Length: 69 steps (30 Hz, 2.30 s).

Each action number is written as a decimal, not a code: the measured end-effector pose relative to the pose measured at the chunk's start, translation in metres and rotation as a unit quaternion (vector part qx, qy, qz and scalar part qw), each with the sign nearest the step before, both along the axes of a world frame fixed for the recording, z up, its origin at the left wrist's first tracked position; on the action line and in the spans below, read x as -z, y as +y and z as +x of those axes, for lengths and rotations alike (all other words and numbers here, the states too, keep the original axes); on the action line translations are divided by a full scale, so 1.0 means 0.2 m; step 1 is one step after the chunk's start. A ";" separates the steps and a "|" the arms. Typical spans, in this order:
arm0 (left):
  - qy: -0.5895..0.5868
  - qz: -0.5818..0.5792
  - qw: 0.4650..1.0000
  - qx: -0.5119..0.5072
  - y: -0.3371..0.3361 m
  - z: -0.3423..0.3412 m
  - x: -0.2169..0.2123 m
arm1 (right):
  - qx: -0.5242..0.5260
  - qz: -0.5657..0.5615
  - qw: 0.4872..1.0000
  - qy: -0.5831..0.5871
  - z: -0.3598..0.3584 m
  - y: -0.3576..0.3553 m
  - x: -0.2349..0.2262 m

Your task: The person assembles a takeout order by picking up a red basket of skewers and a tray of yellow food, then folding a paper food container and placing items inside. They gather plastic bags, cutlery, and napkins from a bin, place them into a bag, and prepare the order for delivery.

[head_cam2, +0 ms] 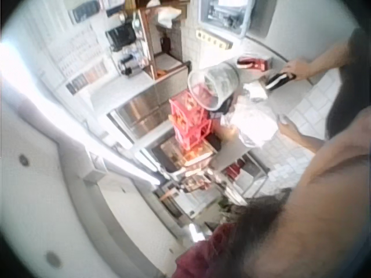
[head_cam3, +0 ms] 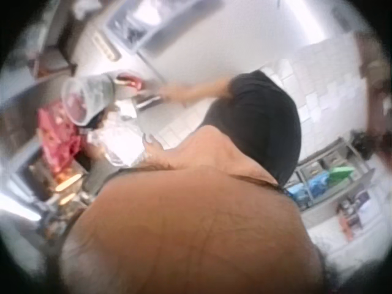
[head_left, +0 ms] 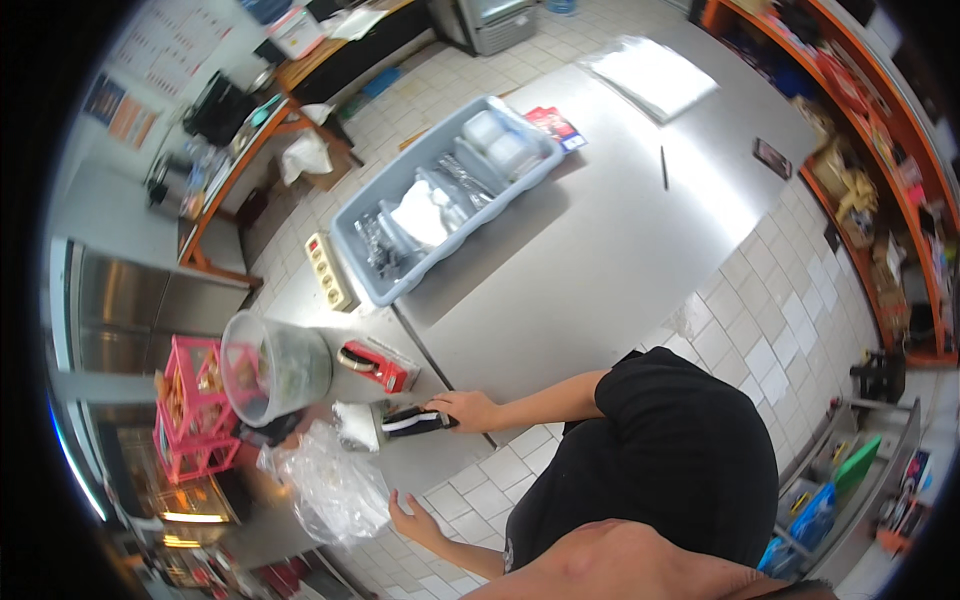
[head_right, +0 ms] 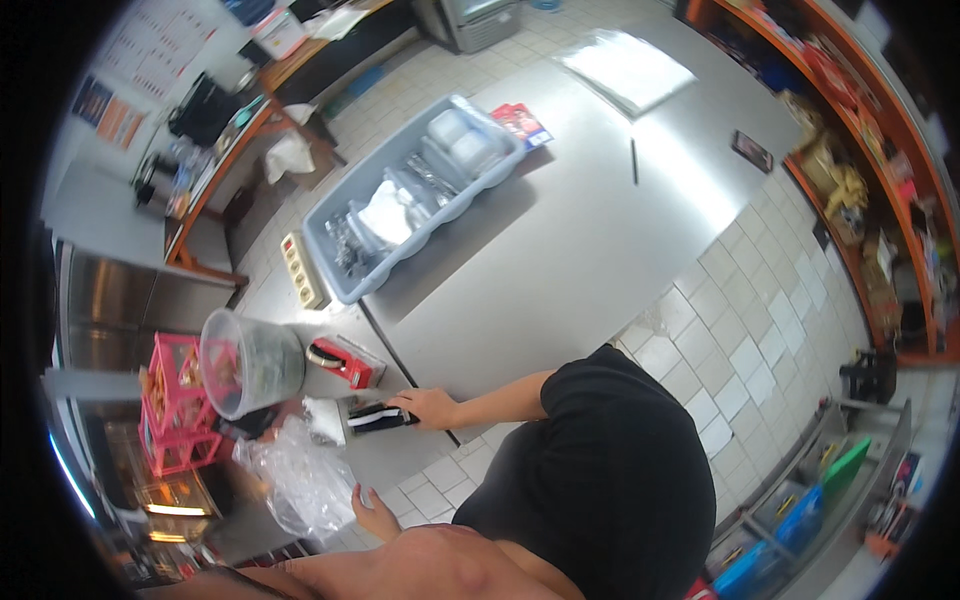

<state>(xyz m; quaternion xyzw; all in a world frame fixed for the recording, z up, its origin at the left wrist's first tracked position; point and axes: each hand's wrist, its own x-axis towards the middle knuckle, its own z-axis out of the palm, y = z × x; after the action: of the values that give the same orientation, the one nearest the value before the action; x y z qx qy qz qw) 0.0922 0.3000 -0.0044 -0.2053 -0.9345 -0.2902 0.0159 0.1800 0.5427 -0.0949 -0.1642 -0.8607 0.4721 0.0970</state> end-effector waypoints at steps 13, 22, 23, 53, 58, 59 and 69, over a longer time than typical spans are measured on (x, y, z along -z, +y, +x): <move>0.010 0.182 0.969 -0.166 0.95 0.41 0.57 | 0.522 0.140 0.841 -0.022 1.39 1.19 0.16; 0.138 0.081 0.950 -0.270 0.97 0.31 0.65 | 0.446 0.233 0.857 -0.113 1.70 1.94 0.27; 0.108 0.124 0.948 -0.271 0.95 0.30 0.64 | 0.467 0.254 0.832 -0.159 1.63 1.98 0.29; 0.009 0.074 0.946 -0.317 0.27 0.91 0.39 | -0.197 0.238 0.947 0.091 0.38 0.81 0.33; -0.020 0.140 0.936 -0.321 0.25 0.93 0.49 | -0.051 0.180 0.980 0.067 -0.15 1.04 0.45; -0.036 0.154 0.938 -0.308 0.26 0.93 0.50 | -0.125 0.132 0.978 0.098 -0.12 0.87 0.45; -0.045 0.084 0.978 -0.184 0.25 0.91 0.45 | -0.168 0.162 0.972 -0.025 0.58 0.74 0.22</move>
<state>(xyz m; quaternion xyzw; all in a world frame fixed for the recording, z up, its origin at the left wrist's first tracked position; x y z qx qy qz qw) 0.2737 0.3496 -0.0946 -0.0148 -0.9283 -0.3689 0.0442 0.2962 0.6910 -0.1385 -0.0116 -0.9431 0.3317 0.0199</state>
